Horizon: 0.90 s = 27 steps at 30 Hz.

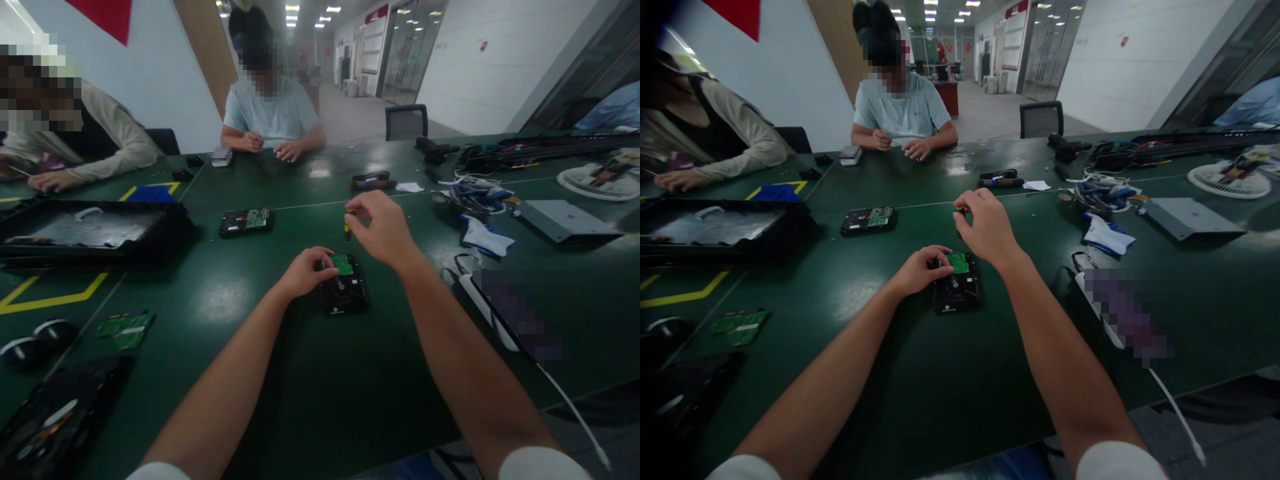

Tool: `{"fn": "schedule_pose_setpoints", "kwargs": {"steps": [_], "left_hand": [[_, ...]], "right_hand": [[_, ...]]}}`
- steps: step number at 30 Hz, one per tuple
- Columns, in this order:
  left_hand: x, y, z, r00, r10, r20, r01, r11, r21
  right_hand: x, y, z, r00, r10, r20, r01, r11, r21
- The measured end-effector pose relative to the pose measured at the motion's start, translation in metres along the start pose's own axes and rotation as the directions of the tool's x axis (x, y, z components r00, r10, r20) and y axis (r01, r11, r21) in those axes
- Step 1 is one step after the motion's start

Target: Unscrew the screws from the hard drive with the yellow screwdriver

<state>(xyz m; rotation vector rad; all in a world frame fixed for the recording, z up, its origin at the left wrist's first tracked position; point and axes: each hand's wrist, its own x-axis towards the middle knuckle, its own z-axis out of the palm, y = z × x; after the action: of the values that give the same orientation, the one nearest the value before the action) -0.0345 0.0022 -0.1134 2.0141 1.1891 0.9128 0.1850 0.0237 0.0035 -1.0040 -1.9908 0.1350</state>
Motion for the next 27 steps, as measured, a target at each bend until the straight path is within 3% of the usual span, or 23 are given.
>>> {"fn": "schedule_pose_setpoints", "kwargs": {"steps": [13,27], "left_hand": [[0.0,0.0008,0.0003,1.0,-0.009,0.004,0.009,1.0,-0.006],[-0.0005,0.0024,-0.0008,1.0,-0.011,0.01,0.011,1.0,-0.01]], "right_hand": [[-0.0006,0.0005,0.0003,0.999,-0.019,0.029,0.019,1.0,0.024],[-0.0015,-0.0014,0.0003,0.999,0.046,0.016,-0.047,0.998,0.039]]}}
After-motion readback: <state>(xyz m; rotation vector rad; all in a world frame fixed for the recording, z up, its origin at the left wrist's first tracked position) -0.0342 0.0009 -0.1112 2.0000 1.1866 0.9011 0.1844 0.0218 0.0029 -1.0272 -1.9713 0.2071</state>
